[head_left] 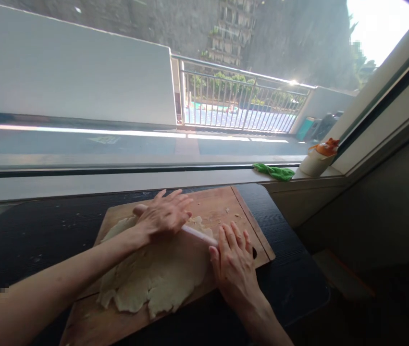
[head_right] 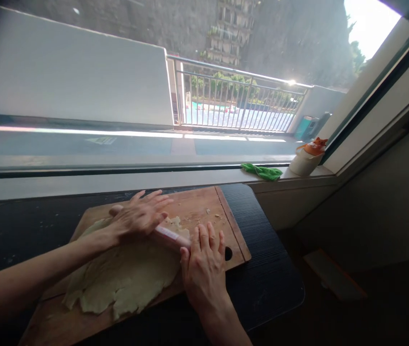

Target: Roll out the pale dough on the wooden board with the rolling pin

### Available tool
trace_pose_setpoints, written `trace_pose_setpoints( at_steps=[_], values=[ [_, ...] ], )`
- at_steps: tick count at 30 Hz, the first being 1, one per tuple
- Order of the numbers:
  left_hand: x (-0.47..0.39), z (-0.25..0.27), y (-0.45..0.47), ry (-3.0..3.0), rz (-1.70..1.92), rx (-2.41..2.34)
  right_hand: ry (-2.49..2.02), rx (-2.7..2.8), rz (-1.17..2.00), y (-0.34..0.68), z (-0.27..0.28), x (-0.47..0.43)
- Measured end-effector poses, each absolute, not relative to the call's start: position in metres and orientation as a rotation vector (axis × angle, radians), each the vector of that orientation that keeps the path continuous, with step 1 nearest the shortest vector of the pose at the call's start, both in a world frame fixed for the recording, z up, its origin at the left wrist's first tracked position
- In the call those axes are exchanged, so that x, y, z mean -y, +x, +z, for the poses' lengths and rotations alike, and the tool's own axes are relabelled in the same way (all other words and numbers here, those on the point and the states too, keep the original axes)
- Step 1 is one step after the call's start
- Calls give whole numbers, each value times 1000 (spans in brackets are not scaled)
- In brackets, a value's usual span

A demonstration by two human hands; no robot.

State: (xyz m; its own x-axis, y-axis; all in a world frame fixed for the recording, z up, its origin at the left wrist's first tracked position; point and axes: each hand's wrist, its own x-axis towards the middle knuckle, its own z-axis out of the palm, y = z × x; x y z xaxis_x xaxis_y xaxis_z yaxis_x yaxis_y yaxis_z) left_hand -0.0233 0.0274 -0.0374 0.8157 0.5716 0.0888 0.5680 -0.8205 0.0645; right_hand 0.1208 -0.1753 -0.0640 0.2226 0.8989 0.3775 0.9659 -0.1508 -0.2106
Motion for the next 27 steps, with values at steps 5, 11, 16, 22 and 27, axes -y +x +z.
trace_pose_setpoints(
  at_steps=[5, 11, 16, 22, 27],
  values=[
    [-45, -30, 18, 2872, 147, -1105, -2216, 1644, -199, 141, -59, 161],
    [-23, -37, 3, 2978, 146, -829, -2139, 1712, -223, 133, -65, 171],
    [-44, -35, 38, 2842, 47, -1059, -2153, 1657, -225, 141, -63, 168],
    [-33, -39, 21, 2914, 158, -950, -2091, 1723, -126, 136, -56, 179],
    [-23, -40, 9, 2931, 62, -964, -2044, 1720, -132, 134, -63, 185]
  ],
)
